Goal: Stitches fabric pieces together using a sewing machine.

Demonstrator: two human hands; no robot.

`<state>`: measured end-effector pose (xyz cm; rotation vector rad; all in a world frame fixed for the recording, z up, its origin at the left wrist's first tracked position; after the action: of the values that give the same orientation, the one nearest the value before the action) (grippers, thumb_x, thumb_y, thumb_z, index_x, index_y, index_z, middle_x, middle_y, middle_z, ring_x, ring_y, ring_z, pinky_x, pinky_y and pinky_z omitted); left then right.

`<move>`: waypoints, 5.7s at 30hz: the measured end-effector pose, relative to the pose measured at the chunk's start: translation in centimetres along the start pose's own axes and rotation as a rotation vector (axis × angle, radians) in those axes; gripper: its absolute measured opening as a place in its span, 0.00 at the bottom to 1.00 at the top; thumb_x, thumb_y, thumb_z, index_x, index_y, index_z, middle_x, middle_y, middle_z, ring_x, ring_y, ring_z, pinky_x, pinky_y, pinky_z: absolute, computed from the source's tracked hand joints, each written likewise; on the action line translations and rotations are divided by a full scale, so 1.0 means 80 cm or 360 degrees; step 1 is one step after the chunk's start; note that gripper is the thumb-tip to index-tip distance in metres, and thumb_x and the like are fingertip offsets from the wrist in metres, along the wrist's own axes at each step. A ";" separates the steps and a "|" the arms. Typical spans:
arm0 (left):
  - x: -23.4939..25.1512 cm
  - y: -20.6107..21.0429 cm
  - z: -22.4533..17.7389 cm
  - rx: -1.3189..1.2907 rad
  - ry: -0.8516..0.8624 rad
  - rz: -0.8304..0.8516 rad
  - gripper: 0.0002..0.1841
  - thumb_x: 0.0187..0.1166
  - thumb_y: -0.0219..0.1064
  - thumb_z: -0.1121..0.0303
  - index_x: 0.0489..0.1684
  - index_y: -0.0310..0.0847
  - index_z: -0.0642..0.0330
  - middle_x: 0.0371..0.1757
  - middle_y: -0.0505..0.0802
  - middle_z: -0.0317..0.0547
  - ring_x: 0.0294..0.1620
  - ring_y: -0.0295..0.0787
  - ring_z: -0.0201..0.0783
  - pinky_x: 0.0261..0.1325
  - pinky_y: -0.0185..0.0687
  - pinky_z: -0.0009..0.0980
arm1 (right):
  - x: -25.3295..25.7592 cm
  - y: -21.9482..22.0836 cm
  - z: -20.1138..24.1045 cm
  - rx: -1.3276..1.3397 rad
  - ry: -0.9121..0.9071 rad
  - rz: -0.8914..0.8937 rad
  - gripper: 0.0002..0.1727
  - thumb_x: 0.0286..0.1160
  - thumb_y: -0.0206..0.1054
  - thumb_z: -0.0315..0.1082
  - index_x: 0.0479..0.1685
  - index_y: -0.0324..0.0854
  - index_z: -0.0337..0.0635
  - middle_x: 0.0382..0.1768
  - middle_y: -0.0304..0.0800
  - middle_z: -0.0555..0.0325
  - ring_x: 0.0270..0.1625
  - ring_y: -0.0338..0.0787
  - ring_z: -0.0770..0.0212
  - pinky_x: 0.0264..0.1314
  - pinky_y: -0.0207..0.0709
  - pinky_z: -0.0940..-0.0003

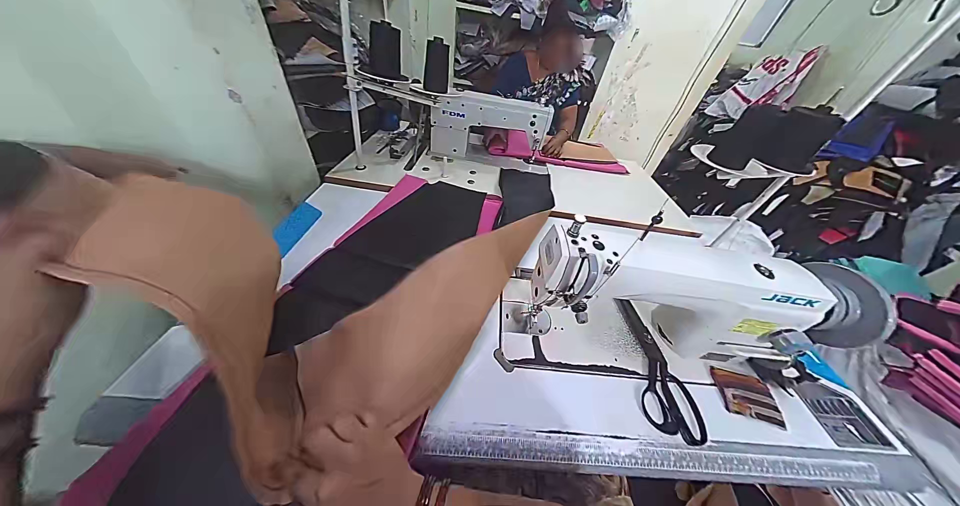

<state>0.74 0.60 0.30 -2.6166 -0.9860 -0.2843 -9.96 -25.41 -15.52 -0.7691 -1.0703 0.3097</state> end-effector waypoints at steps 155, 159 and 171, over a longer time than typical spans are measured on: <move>-0.156 0.410 -0.041 0.1625 0.1922 0.2309 0.10 0.84 0.66 0.69 0.49 0.91 0.64 0.57 0.93 0.54 0.78 0.75 0.60 0.88 0.18 0.73 | -0.158 -0.095 -0.111 -0.0641 0.0489 -0.0118 0.18 0.70 0.62 0.42 0.54 0.94 0.62 0.63 0.93 0.58 0.64 0.90 0.51 0.73 0.72 0.38; -0.163 0.421 -0.032 0.1475 0.2007 0.2354 0.11 0.85 0.59 0.78 0.51 0.88 0.73 0.57 0.92 0.61 0.76 0.78 0.63 0.91 0.22 0.69 | -0.158 -0.095 -0.113 -0.0564 0.0531 -0.0095 0.18 0.70 0.62 0.43 0.54 0.94 0.63 0.63 0.93 0.59 0.63 0.91 0.51 0.65 0.77 0.42; -0.207 0.383 -0.070 0.1733 0.1896 0.2722 0.14 0.87 0.59 0.75 0.54 0.82 0.82 0.62 0.87 0.73 0.77 0.74 0.71 0.89 0.41 0.66 | -0.155 -0.114 -0.078 -0.0066 0.0373 0.0053 0.15 0.66 0.70 0.44 0.49 0.96 0.56 0.54 0.96 0.54 0.54 0.93 0.46 0.51 0.83 0.47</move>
<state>8.55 -33.10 -6.60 -1.0498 1.1601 -0.4688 -11.52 -41.54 -19.02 -0.8392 -0.8463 0.2199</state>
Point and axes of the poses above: each hand's wrist, its own x-axis towards the middle knuckle, its own y-axis out of the palm, z = x × y, the point moved 1 cm from there along x, towards the middle knuckle
